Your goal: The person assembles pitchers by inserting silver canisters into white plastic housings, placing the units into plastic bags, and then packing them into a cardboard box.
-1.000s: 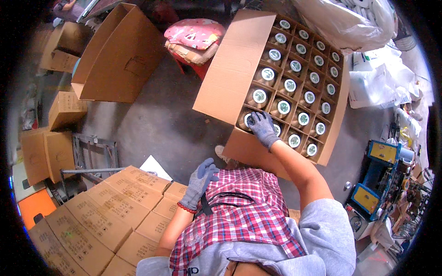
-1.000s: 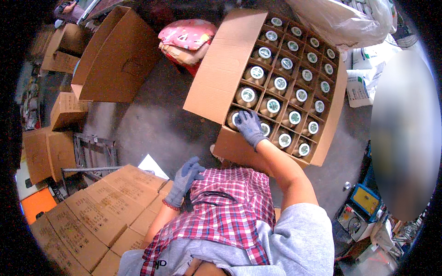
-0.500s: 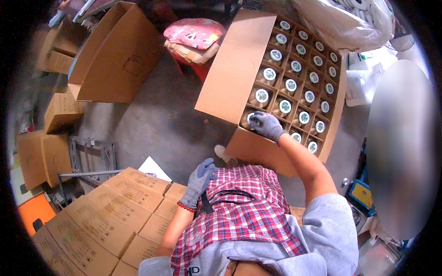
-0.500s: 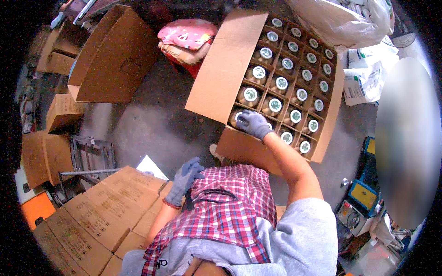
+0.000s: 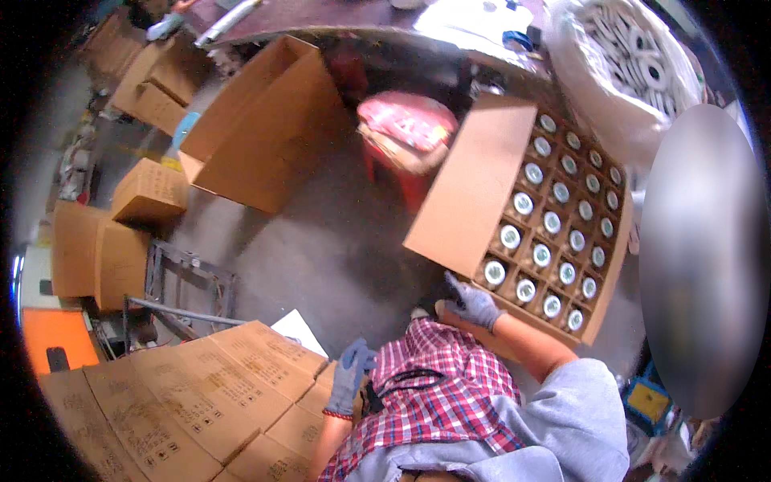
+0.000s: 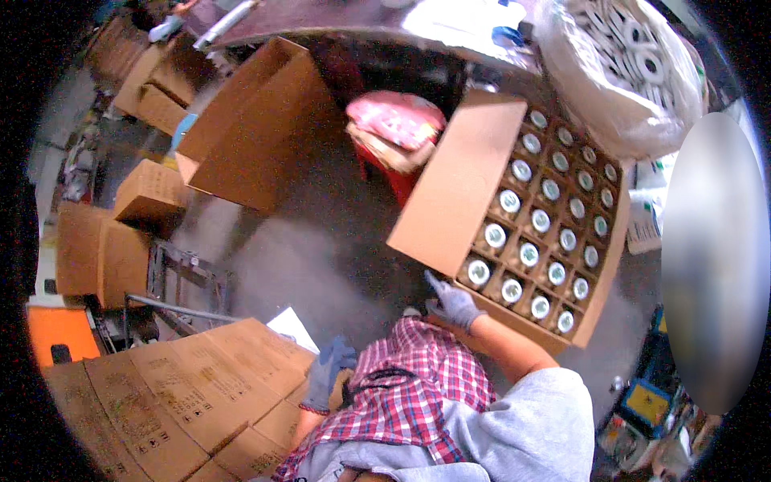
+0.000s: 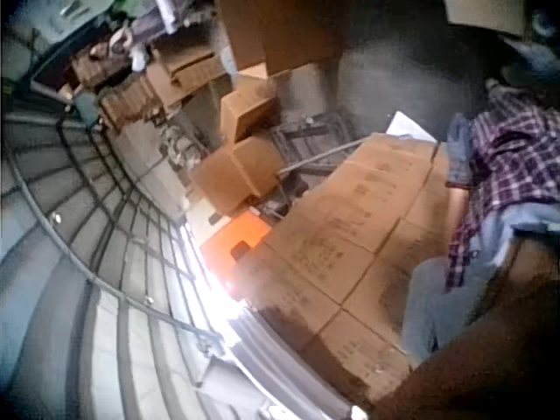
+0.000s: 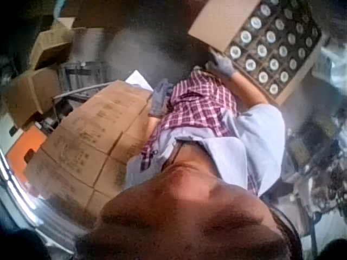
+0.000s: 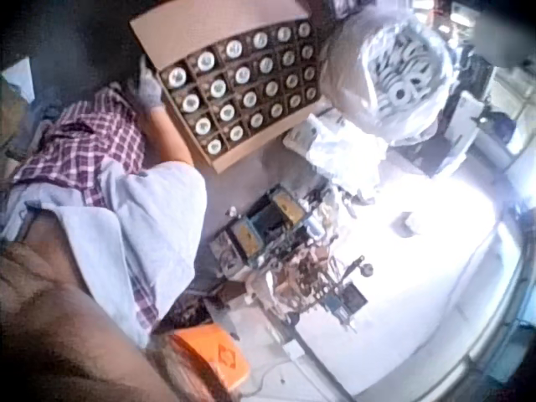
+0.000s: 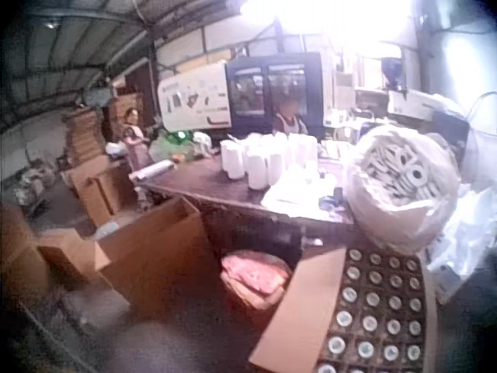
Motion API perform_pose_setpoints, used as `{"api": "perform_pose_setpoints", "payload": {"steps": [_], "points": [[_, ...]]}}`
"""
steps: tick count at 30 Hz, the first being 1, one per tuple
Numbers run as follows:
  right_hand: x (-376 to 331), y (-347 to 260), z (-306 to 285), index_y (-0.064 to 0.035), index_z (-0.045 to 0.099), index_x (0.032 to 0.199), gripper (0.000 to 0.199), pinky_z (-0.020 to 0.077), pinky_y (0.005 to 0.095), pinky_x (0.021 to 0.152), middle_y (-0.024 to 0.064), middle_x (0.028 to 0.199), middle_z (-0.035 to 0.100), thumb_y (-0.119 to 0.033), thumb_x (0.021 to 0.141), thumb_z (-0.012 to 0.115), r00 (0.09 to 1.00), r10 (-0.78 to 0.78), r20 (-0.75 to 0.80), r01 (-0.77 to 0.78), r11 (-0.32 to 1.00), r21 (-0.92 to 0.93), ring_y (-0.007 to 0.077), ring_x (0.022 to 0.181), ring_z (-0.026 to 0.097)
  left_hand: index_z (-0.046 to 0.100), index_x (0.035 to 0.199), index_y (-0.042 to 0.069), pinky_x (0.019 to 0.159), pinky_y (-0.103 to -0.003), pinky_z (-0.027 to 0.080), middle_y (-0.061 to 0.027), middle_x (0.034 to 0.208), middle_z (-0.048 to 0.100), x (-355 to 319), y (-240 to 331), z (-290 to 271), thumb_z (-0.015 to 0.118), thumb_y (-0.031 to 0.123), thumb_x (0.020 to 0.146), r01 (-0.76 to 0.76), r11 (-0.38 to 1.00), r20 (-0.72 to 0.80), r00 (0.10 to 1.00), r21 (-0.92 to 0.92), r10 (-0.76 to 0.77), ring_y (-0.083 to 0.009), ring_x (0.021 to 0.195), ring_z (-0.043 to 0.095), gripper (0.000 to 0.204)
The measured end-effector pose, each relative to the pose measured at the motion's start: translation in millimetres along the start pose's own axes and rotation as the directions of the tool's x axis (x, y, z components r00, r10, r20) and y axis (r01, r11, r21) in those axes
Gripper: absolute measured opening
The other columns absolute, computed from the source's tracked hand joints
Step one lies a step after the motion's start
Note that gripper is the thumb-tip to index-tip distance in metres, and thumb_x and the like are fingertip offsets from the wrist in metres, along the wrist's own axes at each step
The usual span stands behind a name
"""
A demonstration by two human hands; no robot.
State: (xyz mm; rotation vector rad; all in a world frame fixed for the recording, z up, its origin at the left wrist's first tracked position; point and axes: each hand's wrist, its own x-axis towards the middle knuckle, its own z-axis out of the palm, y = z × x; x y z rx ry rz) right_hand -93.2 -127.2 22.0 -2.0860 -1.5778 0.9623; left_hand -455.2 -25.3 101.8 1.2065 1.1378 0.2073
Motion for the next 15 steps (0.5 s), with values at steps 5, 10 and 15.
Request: {"api": "perform_pose_setpoints", "payload": {"steps": [5, 10, 15], "points": [[71.0, 8.2, 29.9, -0.0055, 0.034, 0.146, 0.08, 0.0458, 0.045, 0.099, 0.0259, 0.135, 0.051, -0.047, 0.084, 0.063, 0.999, -0.04, -0.008, 0.041, 0.981, 0.191, 0.0404, 0.12, 0.055, 0.052, 0.133, 0.002, 0.081, -0.031, 0.053, -0.0106, 0.11, 0.065, 21.0, -15.5, -12.6, 0.06, 0.026, 0.097, 0.097, 0.914, 0.02, 0.995, -0.395, -0.097, -0.0181, 0.096, 0.064, 0.043], [120.1, 174.7, 97.1, -0.0047, 0.067, 0.108, 0.042, 0.0515, 0.0382, 0.084, 0.0169, 0.106, 0.069, -0.039, 0.084, 0.069, 0.883, 0.367, 0.293, -0.421, 0.895, 0.147, 0.0278, 0.097, 0.065, 0.051, 0.133, 0.001, 0.091, -0.03, 0.051, -0.0108, 0.114, 0.063, 77.1, 0.0, -25.2, 0.056, 0.022, 0.1, 0.042, 0.912, 0.041, 0.999, -0.407, -0.028, -0.0192, 0.106, 0.06, 0.039], [165.0, 136.2, 41.8, -0.0184, 0.06, 0.127, 0.044, 0.0503, 0.0423, 0.088, 0.0192, 0.115, 0.066, -0.035, 0.087, 0.058, 0.739, 0.07, 0.67, 0.219, 0.916, -0.337, 0.0343, 0.106, 0.064, 0.054, 0.132, 0.005, 0.082, -0.027, 0.052, -0.0046, 0.111, 0.063, 168.7, 41.6, -64.4, 0.057, 0.03, 0.099, 0.074, 0.937, 0.056, 0.997, -0.34, -0.058, -0.0126, 0.098, 0.061, 0.041]]}}
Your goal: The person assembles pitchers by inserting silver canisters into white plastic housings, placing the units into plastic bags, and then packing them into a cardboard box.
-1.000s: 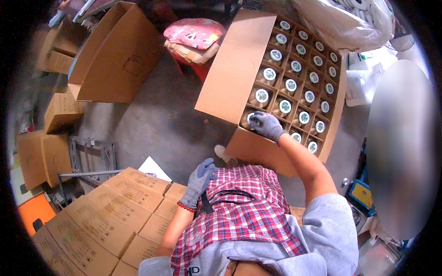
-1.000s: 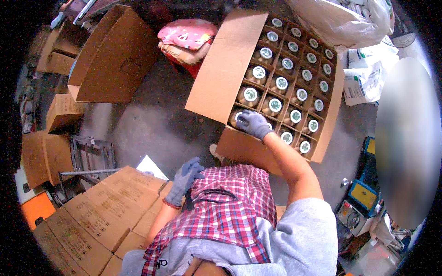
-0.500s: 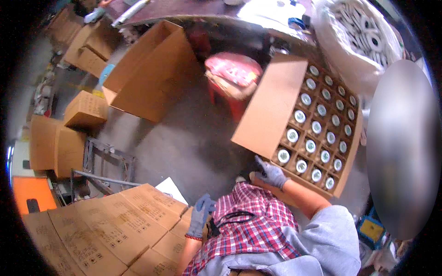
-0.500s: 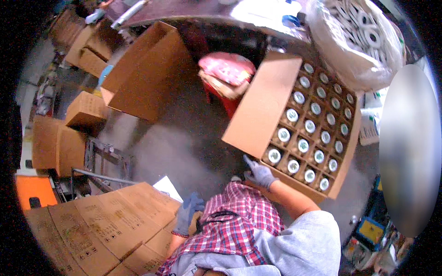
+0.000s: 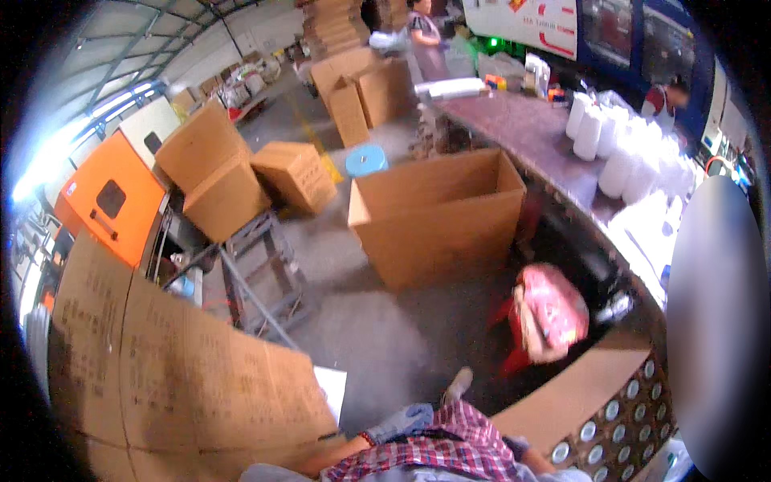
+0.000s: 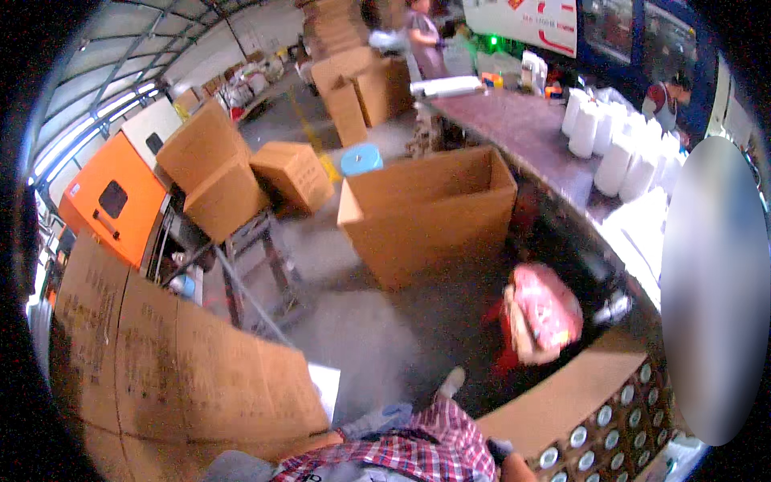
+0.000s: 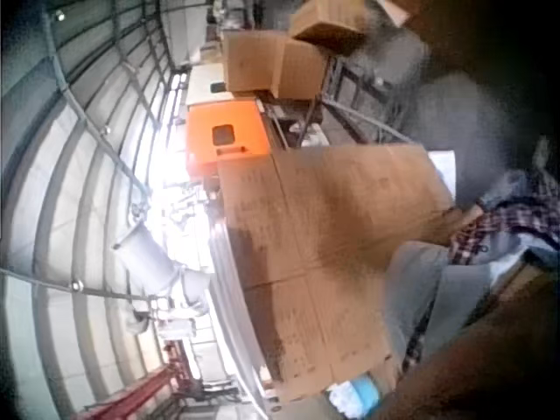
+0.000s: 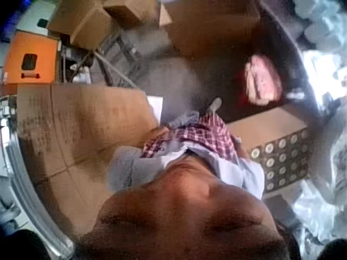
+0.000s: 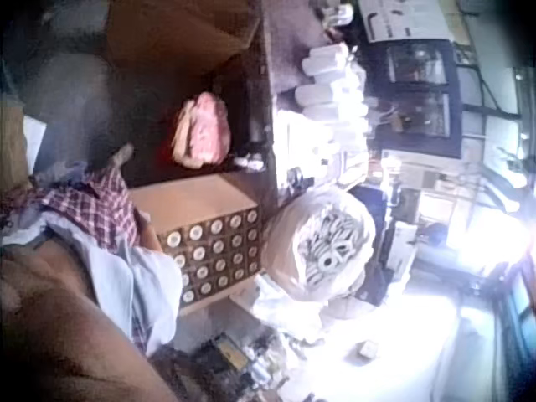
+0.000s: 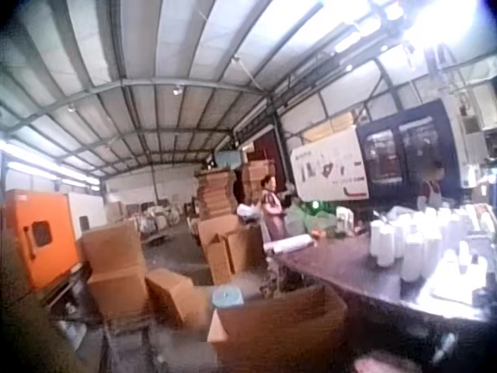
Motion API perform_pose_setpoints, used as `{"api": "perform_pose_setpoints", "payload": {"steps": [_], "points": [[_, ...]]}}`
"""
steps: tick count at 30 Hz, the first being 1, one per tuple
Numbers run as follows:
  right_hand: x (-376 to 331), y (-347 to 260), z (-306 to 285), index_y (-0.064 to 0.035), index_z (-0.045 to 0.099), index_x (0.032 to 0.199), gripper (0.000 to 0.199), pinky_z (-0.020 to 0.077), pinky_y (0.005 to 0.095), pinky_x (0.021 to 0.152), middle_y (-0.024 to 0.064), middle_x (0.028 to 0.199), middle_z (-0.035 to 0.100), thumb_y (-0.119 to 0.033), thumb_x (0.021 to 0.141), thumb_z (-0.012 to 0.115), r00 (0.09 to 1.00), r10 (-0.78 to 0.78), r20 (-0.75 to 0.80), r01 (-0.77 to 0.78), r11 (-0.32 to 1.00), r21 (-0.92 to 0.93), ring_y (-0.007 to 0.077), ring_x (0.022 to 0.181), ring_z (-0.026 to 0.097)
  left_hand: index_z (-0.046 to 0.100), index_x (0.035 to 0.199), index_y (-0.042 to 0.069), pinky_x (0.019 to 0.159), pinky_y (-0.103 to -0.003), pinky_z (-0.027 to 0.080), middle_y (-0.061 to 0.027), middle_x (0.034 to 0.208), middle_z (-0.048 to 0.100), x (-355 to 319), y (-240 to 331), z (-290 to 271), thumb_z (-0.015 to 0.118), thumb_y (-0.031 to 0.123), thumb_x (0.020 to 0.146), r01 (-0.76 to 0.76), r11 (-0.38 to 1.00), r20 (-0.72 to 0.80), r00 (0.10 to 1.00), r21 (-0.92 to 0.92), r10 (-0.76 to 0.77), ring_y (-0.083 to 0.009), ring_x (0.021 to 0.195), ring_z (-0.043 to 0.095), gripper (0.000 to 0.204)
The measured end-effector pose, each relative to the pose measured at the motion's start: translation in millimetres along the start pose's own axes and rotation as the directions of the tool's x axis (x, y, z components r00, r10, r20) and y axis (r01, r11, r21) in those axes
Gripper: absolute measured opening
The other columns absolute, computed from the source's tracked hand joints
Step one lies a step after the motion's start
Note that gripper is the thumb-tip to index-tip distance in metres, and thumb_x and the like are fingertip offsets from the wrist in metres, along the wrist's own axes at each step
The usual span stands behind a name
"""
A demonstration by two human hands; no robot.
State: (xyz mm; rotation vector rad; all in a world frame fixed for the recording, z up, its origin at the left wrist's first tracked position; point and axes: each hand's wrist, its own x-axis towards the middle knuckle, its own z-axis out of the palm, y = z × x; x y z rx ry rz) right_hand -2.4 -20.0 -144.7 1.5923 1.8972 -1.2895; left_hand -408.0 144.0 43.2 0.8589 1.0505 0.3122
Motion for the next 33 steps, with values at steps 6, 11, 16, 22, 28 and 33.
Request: {"api": "perform_pose_setpoints", "payload": {"steps": [6, 11, 16, 22, 28, 33], "points": [[22.4, 22.2, -116.9, -0.0083, 0.072, 0.1, 0.05, 0.0527, 0.0394, 0.08, 0.0126, 0.096, 0.072, -0.054, 0.089, 0.057, 0.958, 0.278, 0.077, -0.288, 0.918, 0.274, 0.0295, 0.087, 0.067, 0.057, 0.124, 0.005, 0.078, -0.026, 0.052, -0.0034, 0.11, 0.061, 99.5, 188.0, -14.3, 0.061, 0.026, 0.096, -0.074, 0.994, 0.067, 0.995, 0.083, 0.068, -0.0122, 0.095, 0.06, 0.035], [136.7, 63.0, -208.7, -0.001, 0.068, 0.104, 0.052, 0.0514, 0.0442, 0.085, 0.0216, 0.101, 0.07, -0.049, 0.087, 0.06, 0.623, 0.608, -0.492, 0.04, 0.604, 0.796, 0.0388, 0.096, 0.066, 0.057, 0.124, 0.005, 0.087, -0.033, 0.052, -0.0104, 0.116, 0.061, 202.6, 238.0, -85.7, 0.06, 0.015, 0.093, -0.265, 0.914, 0.161, 0.961, 0.306, 0.225, -0.0223, 0.104, 0.061, 0.033], [177.6, 71.9, -335.9, -0.0063, 0.04, 0.14, 0.076, 0.0421, 0.0486, 0.102, 0.0299, 0.133, 0.051, -0.052, 0.083, 0.061, 0.477, 0.763, -0.437, -0.126, 0.551, 0.825, 0.0446, 0.12, 0.052, 0.057, 0.122, 0.006, 0.091, -0.038, 0.051, -0.0141, 0.124, 0.058, 258.3, 340.8, -54.6, 0.055, 0.017, 0.096, -0.204, 0.549, 0.271, 0.962, 0.81, -0.043, -0.0297, 0.109, 0.06, 0.028], [217.9, 134.5, -470.7, -0.0209, 0.022, 0.154, 0.094, 0.0406, 0.0565, 0.102, 0.0139, 0.156, 0.028, -0.052, 0.078, 0.067, 0.321, 0.868, -0.378, -0.497, 0.495, 0.713, 0.038, 0.14, 0.031, 0.057, 0.128, 0.009, 0.093, -0.037, 0.049, -0.0142, 0.124, 0.061, 401.1, 378.5, -118.9, 0.057, 0.036, 0.096, -0.266, 0.417, 0.361, 0.917, 0.869, -0.169, -0.0274, 0.113, 0.06, 0.042], [275.0, 175.5, -478.3, -0.0279, 0.02, 0.154, 0.094, 0.0342, 0.06, 0.108, 0.0127, 0.161, 0.014, -0.041, 0.075, 0.069, 0.428, 0.9, -0.079, -0.677, 0.377, 0.632, 0.0411, 0.143, 0.024, 0.055, 0.131, 0.003, 0.083, -0.03, 0.052, -0.0083, 0.109, 0.067, 519.1, 511.9, -120.0, 0.059, 0.035, 0.097, -0.021, 0.663, 0.19, 0.964, 0.748, -0.185, -0.0157, 0.095, 0.065, 0.046], [285.2, 150.8, -455.6, -0.0106, 0.019, 0.154, 0.095, 0.0078, 0.0533, 0.12, 0.0213, 0.161, 0.01, -0.048, 0.078, 0.06, 0.578, 0.803, -0.144, -0.572, 0.525, 0.63, 0.0452, 0.147, 0.007, 0.057, 0.125, 0.004, 0.082, -0.031, 0.051, -0.0086, 0.105, 0.068, 577.4, 544.5, -152.9, 0.057, 0.039, 0.097, -0.006, 0.666, 0.168, 0.969, 0.746, -0.181, -0.0185, 0.093, 0.066, 0.044]]}}
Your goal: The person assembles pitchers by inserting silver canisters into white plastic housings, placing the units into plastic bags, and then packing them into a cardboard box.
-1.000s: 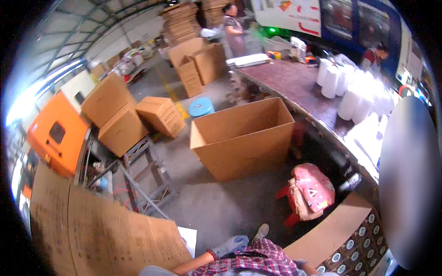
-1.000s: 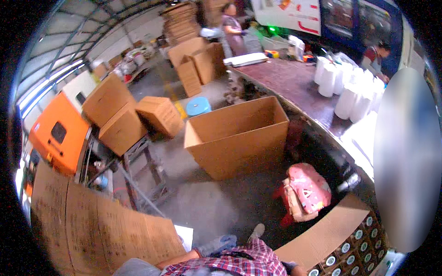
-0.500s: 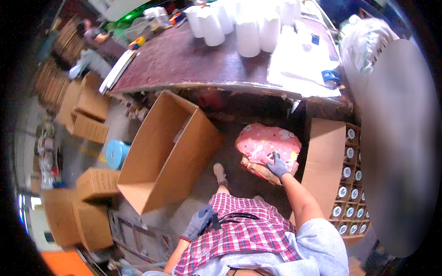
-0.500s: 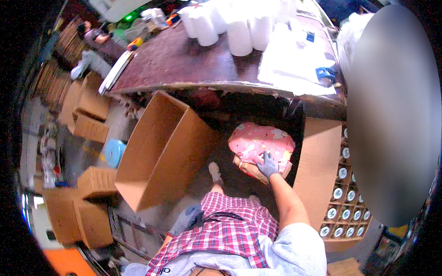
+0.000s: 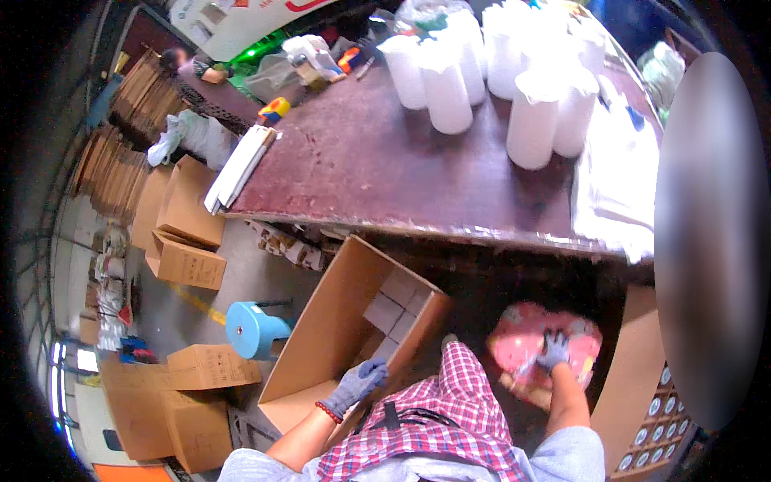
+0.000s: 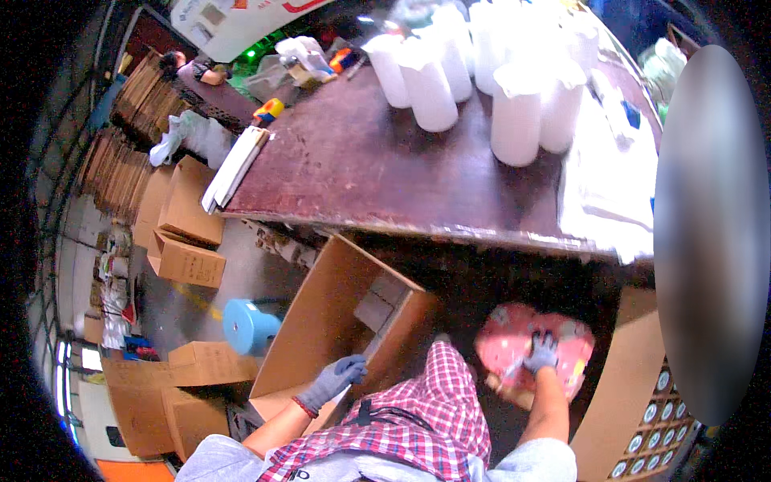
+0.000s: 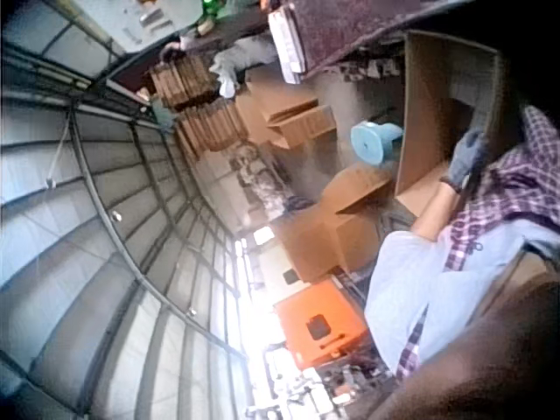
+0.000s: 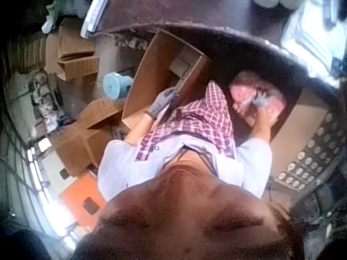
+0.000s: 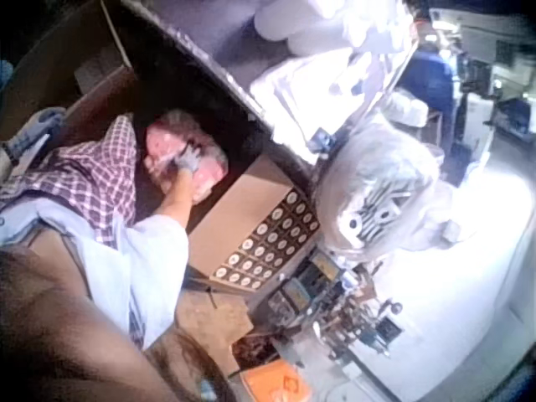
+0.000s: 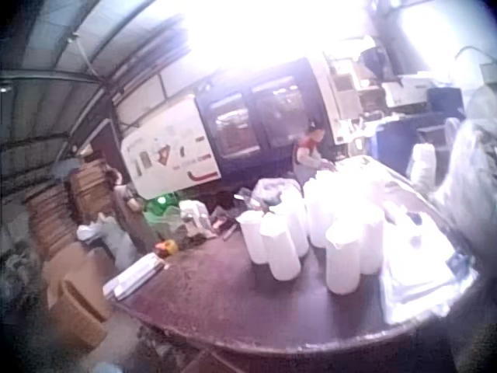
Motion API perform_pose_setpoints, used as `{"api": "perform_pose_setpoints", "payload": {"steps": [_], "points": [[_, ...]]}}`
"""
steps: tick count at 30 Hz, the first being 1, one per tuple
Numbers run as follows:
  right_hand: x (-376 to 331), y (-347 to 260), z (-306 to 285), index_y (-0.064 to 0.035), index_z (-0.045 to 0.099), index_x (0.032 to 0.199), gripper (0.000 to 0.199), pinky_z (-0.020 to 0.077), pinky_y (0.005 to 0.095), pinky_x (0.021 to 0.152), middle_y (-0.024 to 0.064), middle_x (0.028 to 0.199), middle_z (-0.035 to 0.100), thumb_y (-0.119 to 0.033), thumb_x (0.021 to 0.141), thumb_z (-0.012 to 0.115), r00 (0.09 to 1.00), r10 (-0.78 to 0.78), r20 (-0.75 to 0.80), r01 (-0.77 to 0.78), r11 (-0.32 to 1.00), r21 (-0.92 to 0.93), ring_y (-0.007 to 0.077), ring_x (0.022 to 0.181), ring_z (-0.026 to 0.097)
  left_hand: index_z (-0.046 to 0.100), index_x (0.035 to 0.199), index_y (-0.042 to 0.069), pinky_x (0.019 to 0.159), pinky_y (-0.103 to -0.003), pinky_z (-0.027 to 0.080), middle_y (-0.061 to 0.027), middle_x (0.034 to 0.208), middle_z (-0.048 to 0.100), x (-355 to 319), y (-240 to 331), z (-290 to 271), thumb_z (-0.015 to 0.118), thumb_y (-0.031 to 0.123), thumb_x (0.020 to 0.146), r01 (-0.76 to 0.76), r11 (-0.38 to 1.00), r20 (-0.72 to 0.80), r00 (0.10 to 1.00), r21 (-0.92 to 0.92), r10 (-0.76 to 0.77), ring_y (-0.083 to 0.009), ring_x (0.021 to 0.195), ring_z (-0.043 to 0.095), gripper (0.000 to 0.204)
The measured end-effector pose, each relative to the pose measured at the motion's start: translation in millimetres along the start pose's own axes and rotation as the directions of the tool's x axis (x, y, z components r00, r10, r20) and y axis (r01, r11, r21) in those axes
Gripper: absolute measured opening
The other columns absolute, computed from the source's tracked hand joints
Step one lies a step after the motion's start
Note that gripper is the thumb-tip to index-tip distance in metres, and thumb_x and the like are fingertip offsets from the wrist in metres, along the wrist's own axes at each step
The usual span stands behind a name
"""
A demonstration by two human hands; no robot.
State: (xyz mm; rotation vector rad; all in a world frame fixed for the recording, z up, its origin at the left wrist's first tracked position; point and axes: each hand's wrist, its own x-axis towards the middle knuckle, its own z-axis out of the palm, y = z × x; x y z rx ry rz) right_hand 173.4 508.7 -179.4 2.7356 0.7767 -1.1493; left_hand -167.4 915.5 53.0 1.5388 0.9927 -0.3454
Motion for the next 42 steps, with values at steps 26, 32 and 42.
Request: {"api": "perform_pose_setpoints", "payload": {"steps": [26, 32, 42], "points": [[-88.1, 94.9, -129.5, -0.0067, 0.065, 0.093, 0.042, 0.0544, 0.0385, 0.064, 0.0081, 0.082, 0.069, -0.048, 0.09, 0.061, 0.899, 0.334, 0.284, -0.326, 0.077, 0.942, 0.0249, 0.068, 0.065, 0.049, 0.133, -0.001, 0.084, -0.028, 0.052, -0.0113, 0.11, 0.062, 122.6, 161.2, 31.1, 0.056, 0.023, 0.099, -0.275, 0.793, 0.142, 0.901, -0.543, 0.409, -0.017, 0.095, 0.061, 0.042], [-36.5, 148.5, -193.5, -0.0003, 0.071, 0.091, 0.046, 0.0473, 0.0339, 0.066, 0.0039, 0.079, 0.067, -0.046, 0.089, 0.063, 0.978, 0.001, 0.207, -0.156, 0.66, 0.735, 0.0145, 0.075, 0.059, 0.049, 0.137, 0.006, 0.082, -0.032, 0.052, -0.0112, 0.109, 0.065, 193.8, 204.7, 149.3, 0.057, 0.032, 0.097, 0.0, 0.821, 0.191, 0.973, -0.57, 0.133, -0.0178, 0.093, 0.064, 0.048], [53.3, 282.2, -187.8, -0.0024, 0.066, 0.112, 0.031, 0.0501, 0.031, 0.071, 0.0082, 0.097, 0.068, -0.025, 0.092, 0.061, 0.785, -0.379, 0.489, -0.14, 0.662, 0.737, 0.0147, 0.082, 0.059, 0.061, 0.109, 0.006, 0.085, -0.047, 0.05, -0.0216, 0.104, 0.065, 186.1, 243.3, 243.6, 0.052, 0.054, 0.089, -0.021, 0.552, -0.131, 0.963, 0.834, 0.235, -0.039, 0.097, 0.063, 0.053]]}}
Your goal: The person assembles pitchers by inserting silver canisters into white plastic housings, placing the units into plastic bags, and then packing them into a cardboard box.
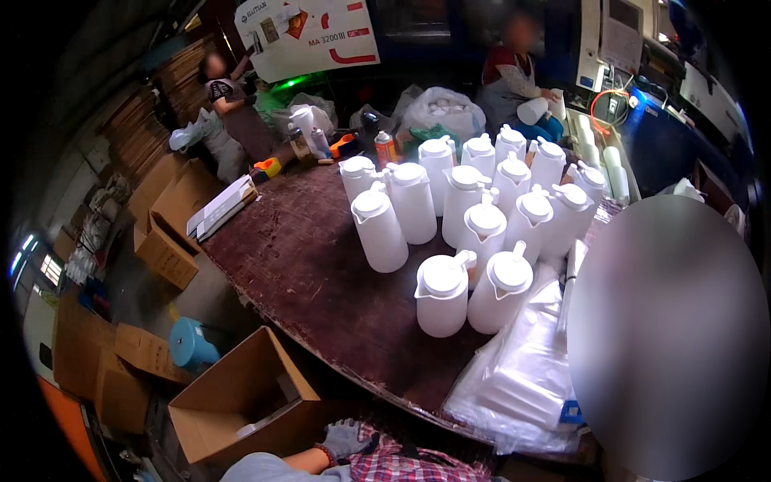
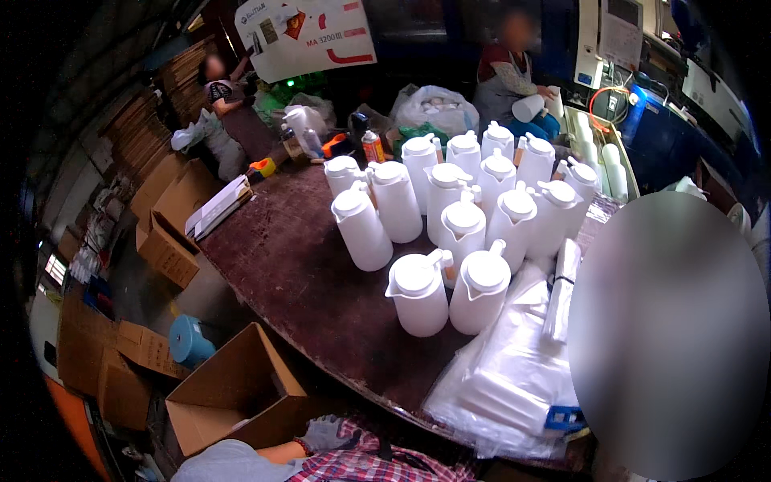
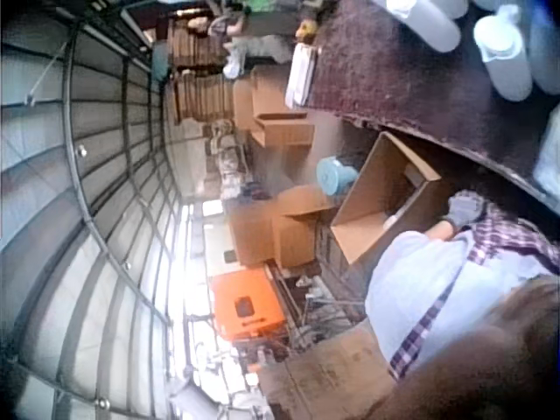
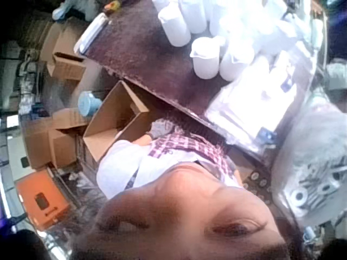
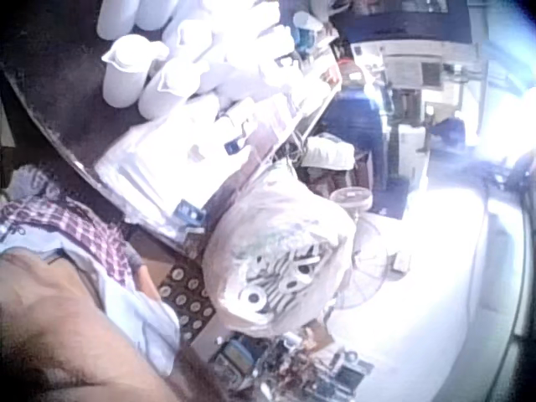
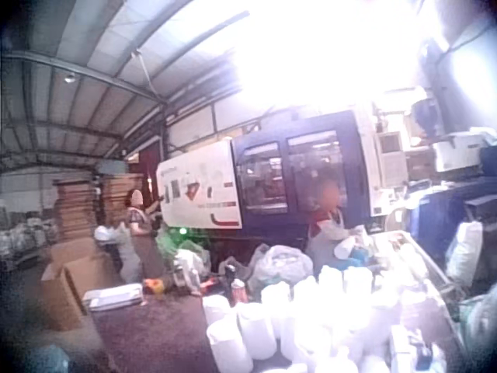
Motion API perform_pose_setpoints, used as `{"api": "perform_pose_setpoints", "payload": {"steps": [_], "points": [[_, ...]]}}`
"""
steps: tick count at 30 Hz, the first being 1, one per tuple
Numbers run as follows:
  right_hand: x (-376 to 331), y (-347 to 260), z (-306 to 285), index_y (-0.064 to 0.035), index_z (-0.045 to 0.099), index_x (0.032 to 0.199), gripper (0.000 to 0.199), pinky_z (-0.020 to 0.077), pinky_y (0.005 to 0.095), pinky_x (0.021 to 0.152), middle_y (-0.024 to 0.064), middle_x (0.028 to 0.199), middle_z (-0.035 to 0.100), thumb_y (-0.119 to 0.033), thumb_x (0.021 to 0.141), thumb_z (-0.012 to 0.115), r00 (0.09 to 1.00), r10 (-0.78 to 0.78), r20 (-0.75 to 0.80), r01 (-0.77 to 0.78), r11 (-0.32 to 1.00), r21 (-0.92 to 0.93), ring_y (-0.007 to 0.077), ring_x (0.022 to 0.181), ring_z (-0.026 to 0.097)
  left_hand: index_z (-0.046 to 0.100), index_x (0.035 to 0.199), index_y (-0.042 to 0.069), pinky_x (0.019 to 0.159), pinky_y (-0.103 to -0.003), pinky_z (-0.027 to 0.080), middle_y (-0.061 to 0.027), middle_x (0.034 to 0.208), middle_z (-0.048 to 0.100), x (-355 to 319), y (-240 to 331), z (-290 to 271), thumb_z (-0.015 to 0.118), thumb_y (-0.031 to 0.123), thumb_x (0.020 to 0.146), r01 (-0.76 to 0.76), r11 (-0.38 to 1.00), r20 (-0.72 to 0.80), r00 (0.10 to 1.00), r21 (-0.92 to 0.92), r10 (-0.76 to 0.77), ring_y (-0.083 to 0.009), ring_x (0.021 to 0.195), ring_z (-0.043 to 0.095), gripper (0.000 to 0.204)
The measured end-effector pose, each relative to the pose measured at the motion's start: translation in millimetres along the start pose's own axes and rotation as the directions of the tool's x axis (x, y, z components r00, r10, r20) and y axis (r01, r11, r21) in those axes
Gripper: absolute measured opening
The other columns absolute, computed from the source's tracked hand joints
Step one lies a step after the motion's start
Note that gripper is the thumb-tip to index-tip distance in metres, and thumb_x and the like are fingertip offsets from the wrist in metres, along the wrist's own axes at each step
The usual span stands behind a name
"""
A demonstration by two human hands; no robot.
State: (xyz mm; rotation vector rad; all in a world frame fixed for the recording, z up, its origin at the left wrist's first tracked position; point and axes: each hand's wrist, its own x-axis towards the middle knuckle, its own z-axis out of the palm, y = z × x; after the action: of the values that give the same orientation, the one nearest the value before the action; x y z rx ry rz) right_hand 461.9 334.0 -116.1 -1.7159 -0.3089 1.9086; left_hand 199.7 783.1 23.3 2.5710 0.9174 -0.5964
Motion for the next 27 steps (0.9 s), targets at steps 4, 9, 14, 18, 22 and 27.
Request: {"api": "perform_pose_setpoints", "payload": {"steps": [4, 9, 14, 18, 22, 27], "points": [[8.2, 0.6, -2.7, -0.0034, 0.063, 0.119, 0.037, 0.0509, 0.0318, 0.068, 0.0082, 0.1, 0.067, -0.028, 0.091, 0.062, 0.998, -0.024, 0.058, 0.031, 0.993, -0.116, 0.016, 0.081, 0.059, 0.063, 0.118, 0.003, 0.093, -0.048, 0.047, -0.0289, 0.118, 0.062, 33.7, -36.1, 114.1, 0.04, 0.074, 0.084, -0.013, 0.98, 0.366, 0.927, -0.197, 0.086, -0.0389, 0.11, 0.061, 0.082], [10.3, 0.8, -0.5, -0.0049, 0.064, 0.119, 0.037, 0.0512, 0.034, 0.067, 0.0074, 0.102, 0.066, -0.03, 0.092, 0.06, 0.988, 0.079, 0.131, -0.06, 0.988, -0.139, 0.0178, 0.079, 0.058, 0.069, 0.108, 0.003, 0.092, -0.046, 0.049, -0.0224, 0.112, 0.066, 64.9, -28.5, 93.8, 0.041, 0.071, 0.086, -0.098, 0.972, 0.618, 0.757, -0.213, 0.212, -0.0368, 0.107, 0.063, 0.076], [21.8, -10.6, 2.2, -0.0046, 0.063, 0.12, 0.038, 0.05, 0.034, 0.074, 0.0074, 0.106, 0.065, -0.029, 0.091, 0.061, 0.973, 0.097, 0.209, -0.055, 0.978, -0.202, 0.0175, 0.087, 0.057, 0.068, 0.101, 0.006, 0.082, -0.047, 0.049, -0.0219, 0.101, 0.068, 64.4, -45.1, 134.2, 0.046, 0.065, 0.087, -0.185, 0.944, 0.599, 0.735, -0.274, 0.318, -0.0377, 0.096, 0.064, 0.064], [23.2, -10.1, 14.7, -0.0044, 0.062, 0.122, 0.039, 0.0491, 0.034, 0.079, 0.0074, 0.109, 0.065, -0.028, 0.091, 0.062, 0.971, 0.048, 0.232, 0.012, 0.968, -0.25, 0.0173, 0.093, 0.056, 0.067, 0.095, 0.006, 0.079, -0.048, 0.048, -0.0215, 0.096, 0.068, 51.8, -46.9, 139.8, 0.048, 0.06, 0.089, -0.292, 0.912, 0.41, 0.823, -0.29, 0.394, -0.0394, 0.092, 0.063, 0.057], [17.0, 2.7, 38.2, -0.0042, 0.061, 0.123, 0.039, 0.0481, 0.034, 0.085, 0.0074, 0.112, 0.064, -0.027, 0.091, 0.062, 0.968, -0.032, 0.248, 0.103, 0.954, -0.281, 0.0172, 0.099, 0.055, 0.065, 0.089, 0.006, 0.076, -0.049, 0.047, -0.0216, 0.093, 0.066, 30.3, -51.7, 140.4, 0.053, 0.056, 0.089, -0.312, 0.901, 0.353, 0.841, -0.302, 0.41, -0.0408, 0.089, 0.062, 0.052], [-5.0, 12.7, 71.3, -0.0048, 0.068, 0.108, 0.029, 0.0464, 0.0281, 0.061, 0.004, 0.087, 0.063, -0.024, 0.086, 0.065, 0.998, -0.07, 0.01, 0.071, 0.987, -0.141, 0.0107, 0.071, 0.055, 0.063, 0.081, 0.004, 0.075, -0.047, 0.046, -0.0236, 0.085, 0.063, -34.0, -58.9, 132.2, 0.056, 0.056, 0.088, -0.339, 0.872, 0.256, 0.862, -0.352, 0.438, -0.0391, 0.083, 0.061, 0.053]]}}
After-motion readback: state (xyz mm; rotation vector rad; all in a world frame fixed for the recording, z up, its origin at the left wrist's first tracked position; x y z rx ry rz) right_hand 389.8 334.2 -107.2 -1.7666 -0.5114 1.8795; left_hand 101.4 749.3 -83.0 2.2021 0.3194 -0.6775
